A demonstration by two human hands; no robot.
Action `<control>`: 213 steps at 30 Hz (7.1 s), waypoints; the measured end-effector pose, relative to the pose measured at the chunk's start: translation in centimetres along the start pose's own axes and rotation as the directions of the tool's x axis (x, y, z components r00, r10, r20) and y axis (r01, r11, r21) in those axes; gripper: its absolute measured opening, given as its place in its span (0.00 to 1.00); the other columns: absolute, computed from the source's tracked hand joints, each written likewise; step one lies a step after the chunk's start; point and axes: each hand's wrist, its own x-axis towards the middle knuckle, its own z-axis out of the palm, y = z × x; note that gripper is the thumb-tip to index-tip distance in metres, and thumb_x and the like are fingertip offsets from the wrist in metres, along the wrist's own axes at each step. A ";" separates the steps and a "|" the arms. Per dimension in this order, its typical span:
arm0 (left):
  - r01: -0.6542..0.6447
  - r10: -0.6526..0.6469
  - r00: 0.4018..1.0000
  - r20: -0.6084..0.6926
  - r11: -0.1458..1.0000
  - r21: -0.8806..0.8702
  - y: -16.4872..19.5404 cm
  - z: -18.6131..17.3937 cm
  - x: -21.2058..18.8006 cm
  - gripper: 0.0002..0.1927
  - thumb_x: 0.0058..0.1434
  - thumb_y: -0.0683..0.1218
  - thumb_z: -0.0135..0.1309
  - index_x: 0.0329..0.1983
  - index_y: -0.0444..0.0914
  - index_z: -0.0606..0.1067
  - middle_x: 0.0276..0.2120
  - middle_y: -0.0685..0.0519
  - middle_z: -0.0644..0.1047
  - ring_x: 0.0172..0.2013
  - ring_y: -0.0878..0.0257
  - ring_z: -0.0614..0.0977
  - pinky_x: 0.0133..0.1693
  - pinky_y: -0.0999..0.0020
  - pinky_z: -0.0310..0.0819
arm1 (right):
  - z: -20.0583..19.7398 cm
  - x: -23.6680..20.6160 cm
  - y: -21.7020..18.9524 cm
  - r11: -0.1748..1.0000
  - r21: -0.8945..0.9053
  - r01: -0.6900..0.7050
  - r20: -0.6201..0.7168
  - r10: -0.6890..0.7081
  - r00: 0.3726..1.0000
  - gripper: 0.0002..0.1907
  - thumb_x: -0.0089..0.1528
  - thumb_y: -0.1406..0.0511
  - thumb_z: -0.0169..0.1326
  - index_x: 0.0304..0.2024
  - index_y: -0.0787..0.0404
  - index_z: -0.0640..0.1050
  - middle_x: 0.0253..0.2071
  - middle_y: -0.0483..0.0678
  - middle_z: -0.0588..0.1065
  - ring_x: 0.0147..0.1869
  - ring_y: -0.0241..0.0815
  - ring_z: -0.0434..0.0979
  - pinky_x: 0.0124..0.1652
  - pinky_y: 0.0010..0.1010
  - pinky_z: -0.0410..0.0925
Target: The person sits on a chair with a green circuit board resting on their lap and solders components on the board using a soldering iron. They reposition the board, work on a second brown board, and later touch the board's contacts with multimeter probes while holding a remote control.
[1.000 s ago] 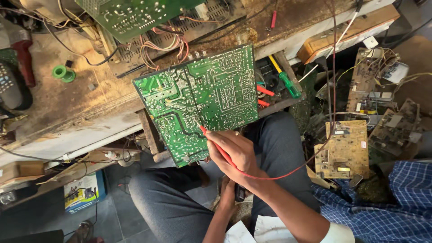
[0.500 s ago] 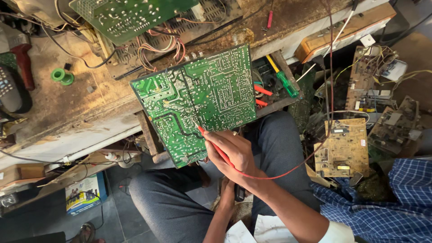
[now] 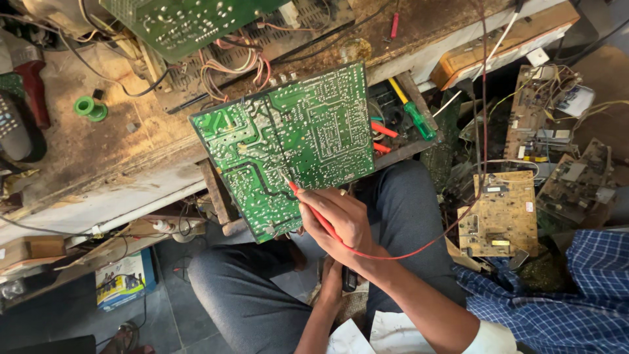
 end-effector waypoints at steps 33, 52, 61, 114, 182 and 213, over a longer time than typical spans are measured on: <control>-0.344 0.340 0.939 -0.058 0.905 -0.249 8.3 3.0 -4.0 0.29 0.69 0.59 0.48 0.58 0.30 0.70 0.34 0.51 0.78 0.28 0.65 0.80 0.30 0.72 0.76 | 0.3 0.1 -0.7 1.000 -0.001 -0.025 0.025 0.025 0.999 0.13 0.61 0.77 0.62 0.48 0.67 0.79 0.42 0.54 0.81 0.42 0.46 0.84 0.42 0.31 0.76; 0.001 -0.047 0.978 -0.201 0.974 -0.226 0.2 2.1 -4.5 0.09 0.69 0.45 0.50 0.49 0.37 0.69 0.33 0.47 0.79 0.28 0.58 0.83 0.29 0.63 0.80 | -1.4 -1.5 -0.6 1.000 -0.013 0.012 0.130 -0.010 0.991 0.12 0.71 0.77 0.61 0.56 0.66 0.78 0.47 0.56 0.80 0.44 0.47 0.84 0.45 0.31 0.76; 0.027 -0.136 0.950 -0.281 0.932 -0.360 -0.7 1.0 -3.6 0.11 0.70 0.48 0.50 0.46 0.35 0.70 0.32 0.43 0.80 0.29 0.55 0.84 0.30 0.61 0.81 | -0.7 -0.6 -1.1 0.999 -0.023 0.025 0.161 -0.021 0.987 0.12 0.71 0.78 0.61 0.56 0.68 0.77 0.48 0.56 0.80 0.45 0.47 0.84 0.45 0.30 0.76; 0.201 -0.312 0.947 -0.081 0.767 -0.609 2.1 2.8 -6.7 0.21 0.69 0.53 0.39 0.39 0.30 0.73 0.29 0.45 0.78 0.30 0.53 0.80 0.37 0.58 0.78 | -1.6 2.7 -4.4 1.000 0.026 -0.005 0.037 0.004 0.999 0.14 0.61 0.77 0.62 0.49 0.66 0.78 0.41 0.53 0.80 0.40 0.47 0.82 0.41 0.32 0.74; -0.077 -0.061 0.928 -0.368 0.934 -0.349 4.2 0.7 -6.7 0.18 0.68 0.47 0.43 0.60 0.39 0.69 0.50 0.50 0.75 0.50 0.59 0.78 0.51 0.61 0.76 | 1.7 -6.4 -2.6 0.946 0.291 -0.142 0.242 0.071 0.968 0.14 0.65 0.78 0.57 0.52 0.67 0.76 0.49 0.56 0.80 0.51 0.49 0.83 0.52 0.36 0.75; -0.039 -0.044 0.935 -0.353 0.973 -0.226 5.7 1.2 -7.0 0.23 0.73 0.58 0.40 0.62 0.41 0.68 0.55 0.53 0.74 0.57 0.61 0.76 0.55 0.63 0.71 | 4.9 -5.9 -3.6 0.962 0.252 -0.101 0.273 0.029 0.962 0.14 0.63 0.77 0.61 0.51 0.69 0.77 0.52 0.56 0.80 0.61 0.55 0.80 0.60 0.41 0.74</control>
